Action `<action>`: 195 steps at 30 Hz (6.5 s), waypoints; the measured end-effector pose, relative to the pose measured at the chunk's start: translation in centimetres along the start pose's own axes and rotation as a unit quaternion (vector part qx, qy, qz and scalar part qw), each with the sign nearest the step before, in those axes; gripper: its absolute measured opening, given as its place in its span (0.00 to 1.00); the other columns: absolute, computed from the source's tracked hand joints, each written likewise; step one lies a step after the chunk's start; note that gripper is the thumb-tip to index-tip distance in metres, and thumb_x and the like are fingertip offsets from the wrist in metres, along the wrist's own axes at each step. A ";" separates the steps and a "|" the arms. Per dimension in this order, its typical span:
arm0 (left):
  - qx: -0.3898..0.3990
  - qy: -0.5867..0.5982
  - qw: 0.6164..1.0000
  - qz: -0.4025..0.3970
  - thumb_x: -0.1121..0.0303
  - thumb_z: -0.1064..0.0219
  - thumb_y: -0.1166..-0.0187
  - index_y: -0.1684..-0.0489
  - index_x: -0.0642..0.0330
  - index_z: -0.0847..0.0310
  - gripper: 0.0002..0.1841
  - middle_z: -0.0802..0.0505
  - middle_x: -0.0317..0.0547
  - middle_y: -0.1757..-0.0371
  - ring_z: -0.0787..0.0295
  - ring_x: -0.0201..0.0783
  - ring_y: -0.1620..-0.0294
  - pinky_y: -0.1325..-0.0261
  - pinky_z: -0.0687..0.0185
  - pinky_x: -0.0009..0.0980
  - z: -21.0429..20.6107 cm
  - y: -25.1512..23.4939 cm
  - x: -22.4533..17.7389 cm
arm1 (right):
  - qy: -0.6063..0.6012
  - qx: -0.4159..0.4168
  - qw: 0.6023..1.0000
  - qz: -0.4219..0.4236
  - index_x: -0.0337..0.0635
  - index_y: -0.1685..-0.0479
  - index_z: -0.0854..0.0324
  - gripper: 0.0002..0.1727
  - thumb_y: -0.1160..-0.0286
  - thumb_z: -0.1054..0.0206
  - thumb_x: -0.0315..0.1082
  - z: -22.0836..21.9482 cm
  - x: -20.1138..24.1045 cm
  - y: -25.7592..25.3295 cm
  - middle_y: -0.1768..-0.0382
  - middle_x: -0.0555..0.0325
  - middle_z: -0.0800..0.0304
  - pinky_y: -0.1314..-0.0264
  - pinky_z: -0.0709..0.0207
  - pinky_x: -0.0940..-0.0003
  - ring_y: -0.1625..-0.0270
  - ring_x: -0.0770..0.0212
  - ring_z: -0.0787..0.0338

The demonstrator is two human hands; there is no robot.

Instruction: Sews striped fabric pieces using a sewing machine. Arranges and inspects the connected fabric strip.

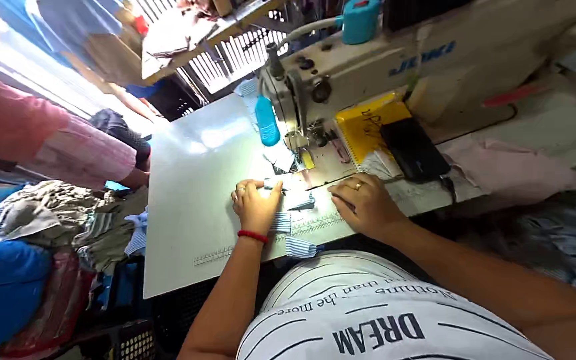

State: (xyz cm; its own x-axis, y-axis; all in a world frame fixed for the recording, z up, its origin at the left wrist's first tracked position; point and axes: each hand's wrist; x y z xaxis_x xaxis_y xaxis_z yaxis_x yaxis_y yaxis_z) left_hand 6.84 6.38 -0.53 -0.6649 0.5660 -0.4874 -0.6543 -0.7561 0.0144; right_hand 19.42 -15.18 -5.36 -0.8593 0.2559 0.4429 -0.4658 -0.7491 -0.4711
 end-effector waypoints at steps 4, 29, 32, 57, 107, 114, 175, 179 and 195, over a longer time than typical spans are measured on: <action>0.012 0.024 0.999 -0.026 0.51 0.24 0.26 0.49 0.65 0.13 0.23 0.16 0.63 0.33 0.23 0.63 0.30 0.32 0.30 0.65 -1.0 -1.9 -1.1 | -0.002 -0.011 1.000 -0.003 0.42 0.51 0.07 0.18 0.18 0.42 0.40 0.1 0.2 0.1 0.53 0.50 0.05 0.34 0.23 0.44 0.40 0.45 0.11; 0.038 -0.037 0.929 -0.366 0.61 0.43 0.12 0.31 0.62 0.14 0.21 0.12 0.52 0.26 0.17 0.52 0.25 0.22 0.27 0.52 -3.2 -1.0 0.2 | 0.064 0.169 0.982 -0.054 0.59 0.23 0.18 0.25 0.16 0.43 0.51 -0.8 1.9 -4.5 0.18 0.49 0.25 0.13 0.67 0.19 0.06 0.36 0.48; 0.050 -0.085 0.931 -0.352 0.55 0.49 0.10 0.23 0.56 0.19 0.25 0.16 0.46 0.21 0.19 0.52 0.23 0.24 0.32 0.58 -3.2 -1.4 0.2 | 0.064 0.171 0.981 -0.064 0.60 0.23 0.18 0.26 0.17 0.42 0.50 -1.0 2.0 -5.0 0.16 0.49 0.27 0.12 0.72 0.19 0.05 0.37 0.51; 0.032 -0.168 0.921 -0.349 0.43 0.61 0.09 0.18 0.47 0.23 0.32 0.17 0.41 0.19 0.21 0.48 0.21 0.15 0.54 0.65 -3.1 -2.7 0.0 | 0.081 0.125 0.987 -0.059 0.58 0.28 0.14 0.25 0.17 0.44 0.51 -1.9 2.2 -5.4 0.18 0.48 0.24 0.12 0.73 0.19 0.06 0.37 0.48; 0.021 -0.116 0.915 -0.386 0.52 0.50 0.10 0.25 0.49 0.15 0.24 0.10 0.42 0.28 0.17 0.46 0.23 0.11 0.60 0.69 -2.9 -2.1 1.3 | 0.089 0.147 0.982 -0.076 0.63 0.20 0.21 0.28 0.13 0.51 0.54 -1.9 2.4 -5.4 0.11 0.52 0.33 0.13 0.79 0.19 0.04 0.40 0.56; 0.027 -0.112 0.921 -0.372 0.51 0.50 0.11 0.25 0.49 0.16 0.25 0.10 0.43 0.28 0.19 0.48 0.22 0.14 0.72 0.77 -3.2 -3.0 0.7 | 0.111 0.173 0.973 -0.101 0.63 0.14 0.27 0.30 0.12 0.53 0.56 -2.0 2.6 -6.0 0.08 0.50 0.40 0.14 0.82 0.18 0.03 0.39 0.61; 0.007 -0.029 0.911 -0.410 0.65 0.41 0.14 0.45 0.65 0.09 0.16 0.10 0.55 0.30 0.16 0.53 0.26 0.20 0.26 0.49 -3.2 -1.8 0.6 | 0.073 0.081 0.993 -0.047 0.57 0.30 0.12 0.24 0.17 0.47 0.45 -2.4 2.1 -4.8 0.18 0.49 0.24 0.11 0.72 0.21 0.07 0.36 0.47; 0.022 -0.046 0.916 -0.398 0.62 0.44 0.12 0.32 0.64 0.14 0.20 0.10 0.53 0.30 0.15 0.51 0.26 0.20 0.28 0.48 -3.4 -2.1 0.2 | 0.079 0.105 0.989 -0.062 0.61 0.24 0.16 0.26 0.16 0.51 0.47 -2.5 1.9 -5.0 0.15 0.50 0.27 0.12 0.74 0.20 0.06 0.38 0.49; 0.036 -0.117 0.925 -0.360 0.50 0.54 0.09 0.24 0.57 0.18 0.28 0.14 0.49 0.24 0.19 0.51 0.22 0.15 0.41 0.57 -3.6 -2.7 -0.1 | 0.100 0.123 0.985 -0.074 0.59 0.22 0.18 0.26 0.13 0.51 0.46 -2.3 2.3 -5.5 0.13 0.51 0.31 0.13 0.76 0.18 0.04 0.38 0.53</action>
State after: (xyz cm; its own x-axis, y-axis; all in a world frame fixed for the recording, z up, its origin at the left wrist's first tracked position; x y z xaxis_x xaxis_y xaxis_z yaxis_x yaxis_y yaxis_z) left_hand 9.95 7.16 -3.67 -0.1019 0.9764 -0.1905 -0.9747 -0.1363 -0.1772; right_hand 19.50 -9.03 -3.48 -0.8223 0.4699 0.3210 -0.5445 -0.8138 -0.2034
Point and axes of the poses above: each hand's wrist, its own y-axis away from the middle knuckle, its own z-axis out of the back of the hand, x = y × z
